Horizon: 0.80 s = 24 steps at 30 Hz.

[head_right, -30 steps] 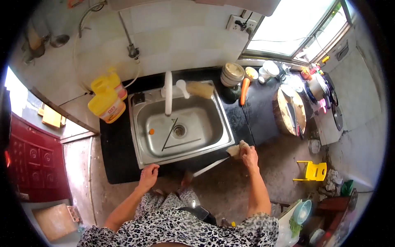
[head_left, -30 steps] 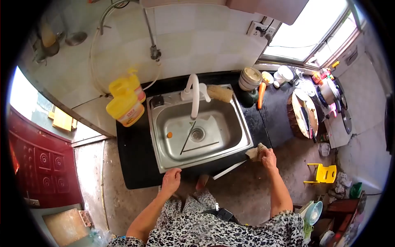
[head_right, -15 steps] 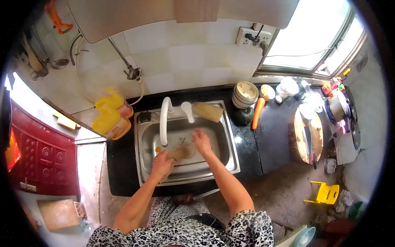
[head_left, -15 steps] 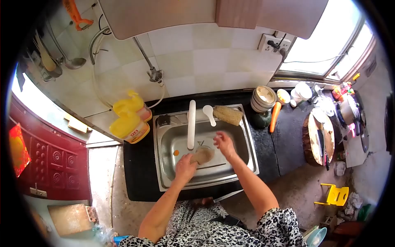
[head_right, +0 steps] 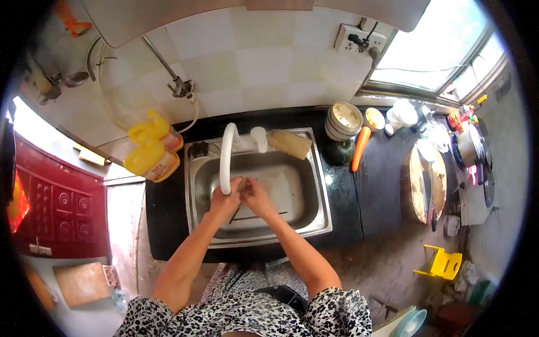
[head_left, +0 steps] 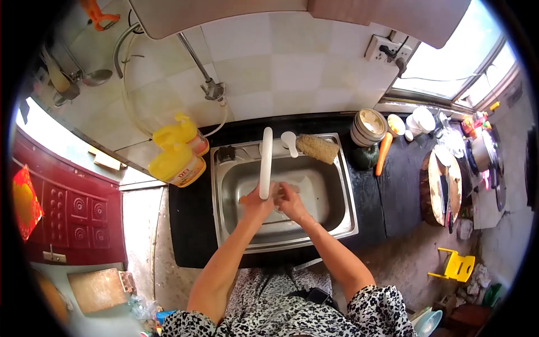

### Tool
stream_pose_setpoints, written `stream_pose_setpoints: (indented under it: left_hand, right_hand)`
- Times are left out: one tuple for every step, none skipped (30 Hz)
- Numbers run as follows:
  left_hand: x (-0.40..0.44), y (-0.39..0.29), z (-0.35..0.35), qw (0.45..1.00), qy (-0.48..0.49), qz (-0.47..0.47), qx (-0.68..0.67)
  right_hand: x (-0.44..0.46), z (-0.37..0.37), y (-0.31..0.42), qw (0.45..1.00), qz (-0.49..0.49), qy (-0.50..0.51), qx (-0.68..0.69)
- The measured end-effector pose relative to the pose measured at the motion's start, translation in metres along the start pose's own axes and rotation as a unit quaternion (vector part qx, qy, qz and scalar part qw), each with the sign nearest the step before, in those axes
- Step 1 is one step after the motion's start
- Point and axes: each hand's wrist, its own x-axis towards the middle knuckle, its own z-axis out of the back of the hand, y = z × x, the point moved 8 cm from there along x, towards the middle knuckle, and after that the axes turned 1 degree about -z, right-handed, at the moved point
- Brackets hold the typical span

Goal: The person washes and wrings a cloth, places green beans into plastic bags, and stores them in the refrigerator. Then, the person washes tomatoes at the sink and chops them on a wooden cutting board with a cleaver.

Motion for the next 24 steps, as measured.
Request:
stream_pose_setpoints:
  left_hand:
    - [0.002, 0.006, -0.001, 1.000, 0.003, 0.007, -0.023]
    - [0.004, 0.013, -0.003, 0.999, 0.005, 0.013, -0.047]
    - [0.008, 0.019, 0.003, 0.999, 0.006, 0.017, -0.045]
    - [0.010, 0.023, 0.009, 0.999, 0.006, 0.021, -0.041]
    - [0.009, 0.037, 0.014, 0.989, -0.009, 0.091, -0.118]
    - [0.006, 0.050, 0.020, 0.967, -0.035, 0.158, -0.194]
    - [0.003, 0.057, 0.024, 0.960, -0.056, 0.173, -0.215]
    - [0.001, 0.064, 0.026, 0.951, -0.076, 0.187, -0.236]
    - [-0.001, 0.046, 0.041, 0.940, -0.084, 0.179, -0.277]
    - [-0.003, 0.045, 0.046, 0.933, -0.067, 0.186, -0.300]
    - [-0.005, 0.046, 0.050, 0.925, -0.048, 0.192, -0.323]
    - [-0.005, 0.050, 0.052, 0.916, -0.030, 0.198, -0.347]
    - [-0.003, 0.058, 0.054, 0.927, -0.031, 0.162, -0.337]
    - [-0.005, 0.072, 0.047, 0.913, -0.031, 0.189, -0.360]
    - [-0.009, 0.073, 0.049, 0.897, -0.030, 0.217, -0.383]
    - [-0.014, 0.074, 0.048, 0.881, -0.028, 0.245, -0.405]
    - [-0.013, 0.076, 0.043, 0.913, -0.013, 0.216, -0.347]
    - [-0.009, 0.081, 0.031, 0.929, 0.011, 0.179, -0.323]
    - [-0.002, 0.081, 0.020, 0.943, 0.034, 0.140, -0.299]
    - [-0.001, 0.084, 0.008, 0.944, 0.056, 0.127, -0.300]
    - [0.001, 0.080, 0.001, 0.944, 0.077, 0.114, -0.300]
    - [0.002, 0.073, -0.005, 0.943, 0.098, 0.100, -0.301]
    - [0.002, 0.073, -0.013, 0.956, 0.104, 0.075, -0.263]
    - [0.000, 0.061, -0.011, 0.973, 0.119, 0.051, -0.192]
  right_hand:
    - [-0.002, -0.010, 0.005, 0.999, 0.052, -0.012, -0.003]
    - [-0.004, -0.020, 0.010, 0.994, 0.102, -0.025, -0.006]
    - [0.004, -0.030, -0.005, 0.990, 0.136, -0.024, -0.029]
    - [0.004, -0.042, -0.005, 0.985, 0.162, -0.014, -0.061]
    - [0.004, -0.053, -0.005, 0.978, 0.188, -0.006, -0.092]
    - [0.005, -0.067, 0.007, 0.969, 0.209, 0.011, -0.133]
    - [0.006, -0.075, 0.018, 0.965, 0.209, 0.023, -0.156]
    - [0.008, -0.083, 0.028, 0.961, 0.209, 0.036, -0.179]
    - [0.010, -0.084, 0.038, 0.963, 0.188, 0.046, -0.185]
    - [0.011, -0.083, 0.038, 0.966, 0.167, 0.056, -0.192]
    - [0.011, -0.073, 0.036, 0.955, 0.229, 0.000, -0.190]
    - [0.013, -0.056, 0.025, 0.980, 0.118, -0.038, -0.158]
    - [0.017, -0.045, 0.018, 0.976, 0.106, -0.051, -0.181]
    - [0.019, -0.038, 0.012, 0.968, 0.106, -0.066, -0.216]
    - [0.021, -0.033, 0.013, 0.959, 0.105, -0.082, -0.251]
    - [0.018, -0.029, 0.014, 0.943, 0.115, -0.098, -0.297]
    - [0.016, -0.026, 0.014, 0.936, 0.116, -0.109, -0.313]
    - [0.013, -0.023, 0.017, 0.929, 0.117, -0.120, -0.330]
    - [0.008, -0.020, 0.026, 0.932, 0.111, -0.127, -0.319]
    - [0.004, -0.018, 0.034, 0.936, 0.104, -0.133, -0.309]
    - [0.002, -0.014, 0.037, 0.948, 0.093, -0.140, -0.272]
    - [0.000, -0.009, 0.038, 0.958, 0.081, -0.145, -0.234]
    - [-0.003, -0.005, 0.040, 0.966, 0.069, -0.151, -0.196]
    - [-0.007, -0.001, 0.043, 0.973, 0.058, -0.157, -0.157]
